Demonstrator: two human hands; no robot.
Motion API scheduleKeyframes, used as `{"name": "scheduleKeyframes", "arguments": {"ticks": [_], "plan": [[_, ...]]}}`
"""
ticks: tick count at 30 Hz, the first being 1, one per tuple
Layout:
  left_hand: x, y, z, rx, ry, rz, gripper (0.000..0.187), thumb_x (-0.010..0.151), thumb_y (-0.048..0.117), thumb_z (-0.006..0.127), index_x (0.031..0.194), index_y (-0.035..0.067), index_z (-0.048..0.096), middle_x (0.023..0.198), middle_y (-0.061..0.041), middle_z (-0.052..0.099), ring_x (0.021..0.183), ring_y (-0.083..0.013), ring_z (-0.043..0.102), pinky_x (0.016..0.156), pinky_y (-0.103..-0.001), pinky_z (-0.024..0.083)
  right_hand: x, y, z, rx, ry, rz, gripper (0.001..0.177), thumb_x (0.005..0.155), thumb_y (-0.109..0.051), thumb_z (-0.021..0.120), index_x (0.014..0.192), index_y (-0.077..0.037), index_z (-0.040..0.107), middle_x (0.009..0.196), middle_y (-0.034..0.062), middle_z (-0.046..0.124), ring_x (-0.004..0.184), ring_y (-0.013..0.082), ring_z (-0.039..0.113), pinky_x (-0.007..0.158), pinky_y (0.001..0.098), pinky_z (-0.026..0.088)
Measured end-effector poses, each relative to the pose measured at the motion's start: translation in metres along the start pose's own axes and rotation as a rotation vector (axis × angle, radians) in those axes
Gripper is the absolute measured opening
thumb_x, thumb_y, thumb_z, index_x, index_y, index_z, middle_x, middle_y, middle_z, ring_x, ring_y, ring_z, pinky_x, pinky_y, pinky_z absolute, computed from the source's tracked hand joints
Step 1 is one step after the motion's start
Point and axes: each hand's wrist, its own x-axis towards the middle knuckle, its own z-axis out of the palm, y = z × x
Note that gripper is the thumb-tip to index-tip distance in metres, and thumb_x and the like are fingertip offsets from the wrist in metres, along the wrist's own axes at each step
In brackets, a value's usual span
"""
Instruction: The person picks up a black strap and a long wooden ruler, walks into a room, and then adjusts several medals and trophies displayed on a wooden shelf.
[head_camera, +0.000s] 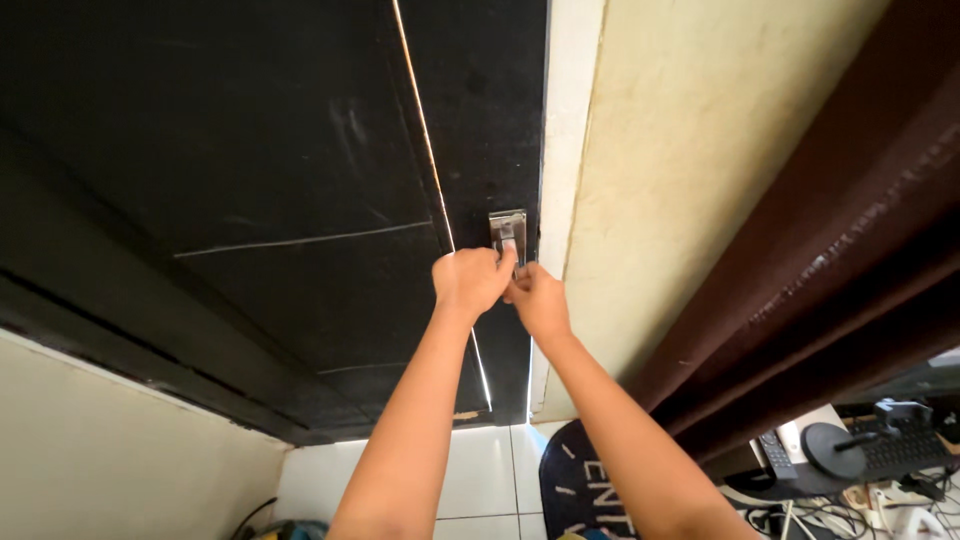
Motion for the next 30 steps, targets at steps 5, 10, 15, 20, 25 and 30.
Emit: {"name": "scheduleKeyframes", "arguments": {"ticks": [5, 10, 15, 20, 25, 30], "plan": [[0.003, -0.015, 0.03, -0.282, 0.005, -0.103, 0.058, 0.085, 0.049, 0.023, 0.07, 0.015, 0.068, 0.068, -0.005, 0.065, 0.072, -0.0279, 0.06, 0.066, -0.04, 0.044, 0.007, 0.024, -0.026, 0.191, -0.317, 0.315, 0.033, 0.078, -0.031, 0.062, 0.095, -0.003, 0.057, 0.078, 0.0102, 0.067, 0.061, 0.0143, 0.061, 0.055, 0.025, 0.047], [-0.001, -0.017, 0.063, -0.616, 0.034, -0.216, 0.062, 0.083, 0.053, 0.022, 0.071, 0.013, 0.067, 0.067, -0.001, 0.067, 0.072, -0.0215, 0.062, 0.07, -0.035, 0.042, 0.015, 0.073, -0.059, 0.456, -0.235, 0.442, 0.03, 0.083, -0.03, 0.048, 0.101, -0.008, 0.057, 0.088, 0.0082, 0.067, 0.069, 0.0147, 0.061, 0.062, 0.0252, 0.049], [-0.026, -0.011, 0.069, -0.596, 0.142, -0.25, 0.056, 0.084, 0.049, 0.026, 0.07, 0.013, 0.067, 0.063, -0.002, 0.066, 0.067, -0.0222, 0.063, 0.066, -0.034, 0.043, 0.012, 0.075, -0.087, 0.391, -0.152, 0.496, 0.029, 0.087, -0.03, 0.045, 0.1, -0.007, 0.058, 0.089, 0.0051, 0.065, 0.074, 0.0117, 0.059, 0.065, 0.0248, 0.048], [-0.053, -0.006, 0.07, -0.519, 0.233, -0.237, 0.053, 0.086, 0.043, 0.028, 0.071, 0.01, 0.066, 0.062, -0.004, 0.064, 0.065, -0.0246, 0.061, 0.063, -0.036, 0.043, 0.003, 0.087, -0.099, 0.48, -0.126, 0.477, 0.023, 0.085, -0.024, 0.05, 0.099, -0.008, 0.058, 0.087, 0.0047, 0.065, 0.071, 0.0115, 0.058, 0.062, 0.0243, 0.047], [-0.088, -0.001, 0.068, -0.524, 0.341, -0.263, 0.049, 0.087, 0.037, 0.031, 0.068, 0.005, 0.064, 0.058, -0.009, 0.063, 0.059, -0.0255, 0.06, 0.06, -0.036, 0.043, -0.014, 0.096, -0.104, 0.507, -0.15, 0.522, 0.021, 0.085, -0.022, 0.052, 0.097, -0.007, 0.059, 0.085, 0.0045, 0.064, 0.069, 0.0105, 0.057, 0.06, 0.0233, 0.046], [-0.126, 0.002, 0.066, -0.555, 0.488, -0.216, 0.048, 0.091, 0.026, 0.035, 0.06, -0.002, 0.058, 0.055, -0.013, 0.057, 0.052, -0.0266, 0.057, 0.052, -0.035, 0.042, -0.02, 0.085, -0.107, 0.527, -0.18, 0.488, 0.02, 0.085, -0.023, 0.052, 0.094, -0.008, 0.06, 0.083, 0.003, 0.064, 0.068, 0.0089, 0.057, 0.06, 0.0224, 0.046]]}}
